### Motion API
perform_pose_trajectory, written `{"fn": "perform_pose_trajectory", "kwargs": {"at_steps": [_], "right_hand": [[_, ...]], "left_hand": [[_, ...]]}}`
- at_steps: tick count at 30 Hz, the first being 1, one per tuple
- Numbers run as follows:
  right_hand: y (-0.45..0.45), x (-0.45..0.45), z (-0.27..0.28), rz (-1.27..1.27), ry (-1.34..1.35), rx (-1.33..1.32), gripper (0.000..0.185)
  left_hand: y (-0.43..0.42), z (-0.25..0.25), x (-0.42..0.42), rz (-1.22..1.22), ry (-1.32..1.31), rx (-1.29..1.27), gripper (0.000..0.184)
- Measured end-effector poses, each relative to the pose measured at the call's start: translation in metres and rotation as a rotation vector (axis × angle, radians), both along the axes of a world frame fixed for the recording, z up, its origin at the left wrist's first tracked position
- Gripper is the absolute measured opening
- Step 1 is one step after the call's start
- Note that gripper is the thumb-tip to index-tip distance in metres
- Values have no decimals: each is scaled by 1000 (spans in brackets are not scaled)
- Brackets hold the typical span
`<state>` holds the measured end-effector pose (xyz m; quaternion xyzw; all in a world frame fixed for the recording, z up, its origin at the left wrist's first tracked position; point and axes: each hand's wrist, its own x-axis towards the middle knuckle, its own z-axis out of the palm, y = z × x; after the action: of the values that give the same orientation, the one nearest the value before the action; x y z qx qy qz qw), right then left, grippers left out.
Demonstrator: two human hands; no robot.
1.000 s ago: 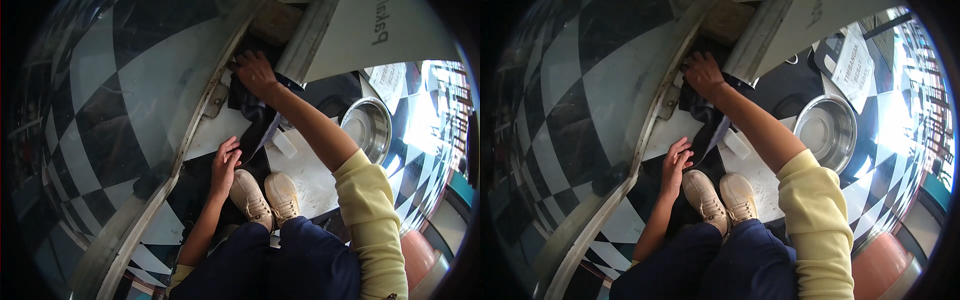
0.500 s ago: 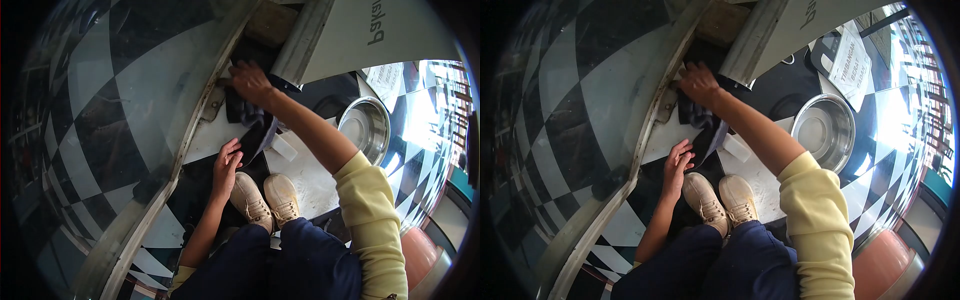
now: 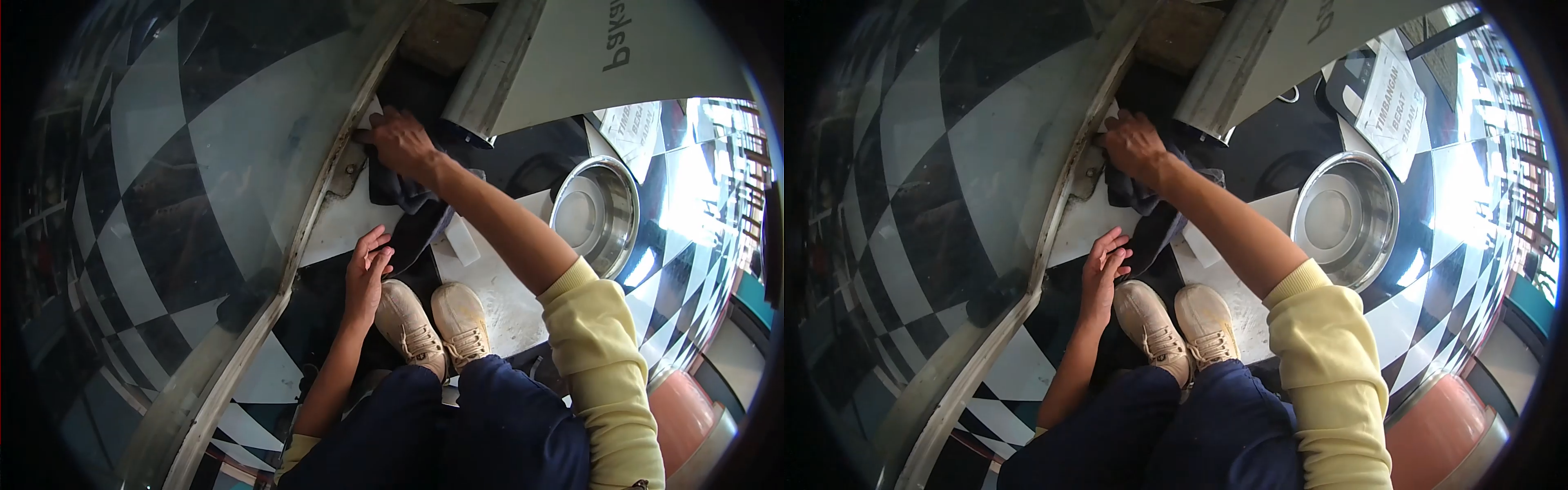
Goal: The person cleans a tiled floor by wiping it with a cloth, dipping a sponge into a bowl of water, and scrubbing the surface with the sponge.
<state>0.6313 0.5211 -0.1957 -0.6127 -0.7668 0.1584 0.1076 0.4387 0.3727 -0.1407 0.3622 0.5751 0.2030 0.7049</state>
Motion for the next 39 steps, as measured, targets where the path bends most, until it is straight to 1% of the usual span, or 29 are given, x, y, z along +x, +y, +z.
{"fn": "perform_pose_trajectory", "kwargs": {"at_steps": [1,4,7,10,13,16,17,20,23,26,27,30,31,32,34,36,39], "right_hand": [[0,4,-2,14,48,-9,22],[11,4,7,-30,-73,59,28],[1,-4,0,-29,98,-36,23],[-1,3,1,-14,132,-87,46],[-11,-12,5,-67,-49,-25,42],[-45,-15,1,-128,-81,139,23],[-54,-12,3,-99,-56,98,24],[-58,-1,6,-62,-67,94,27],[-52,-12,1,-159,-87,136,29],[-63,-30,1,-160,-120,171,31],[-68,-35,3,-136,-159,125,26],[-91,-53,6,13,-190,68,38],[-102,-62,2,105,-202,60,39],[-106,-67,4,198,-155,-2,41],[-107,-58,4,203,-102,82,41],[-94,-37,5,168,-46,96,40],[-96,-36,3,54,-23,88,41]], "left_hand": [[-1,-1,1,-6,-1,0,47],[0,2,2,-9,2,8,47],[-2,0,-1,-2,6,14,47],[-1,-3,2,-26,-2,7,48],[0,3,3,-18,2,2,48],[1,6,-2,6,5,10,49],[1,5,-5,8,0,17,49],[1,2,-3,9,-23,23,50],[-3,2,-4,19,-22,10,50],[-3,0,-6,30,-17,17,49],[-5,-1,-6,33,-14,19,48],[-9,-4,-7,86,-26,23,45],[-11,-6,-7,106,-10,19,44],[-13,-7,-8,129,5,16,43],[-18,-7,-12,162,36,30,41],[-20,-2,-15,180,65,57,39],[-17,-1,-23,230,80,44,38]]}}
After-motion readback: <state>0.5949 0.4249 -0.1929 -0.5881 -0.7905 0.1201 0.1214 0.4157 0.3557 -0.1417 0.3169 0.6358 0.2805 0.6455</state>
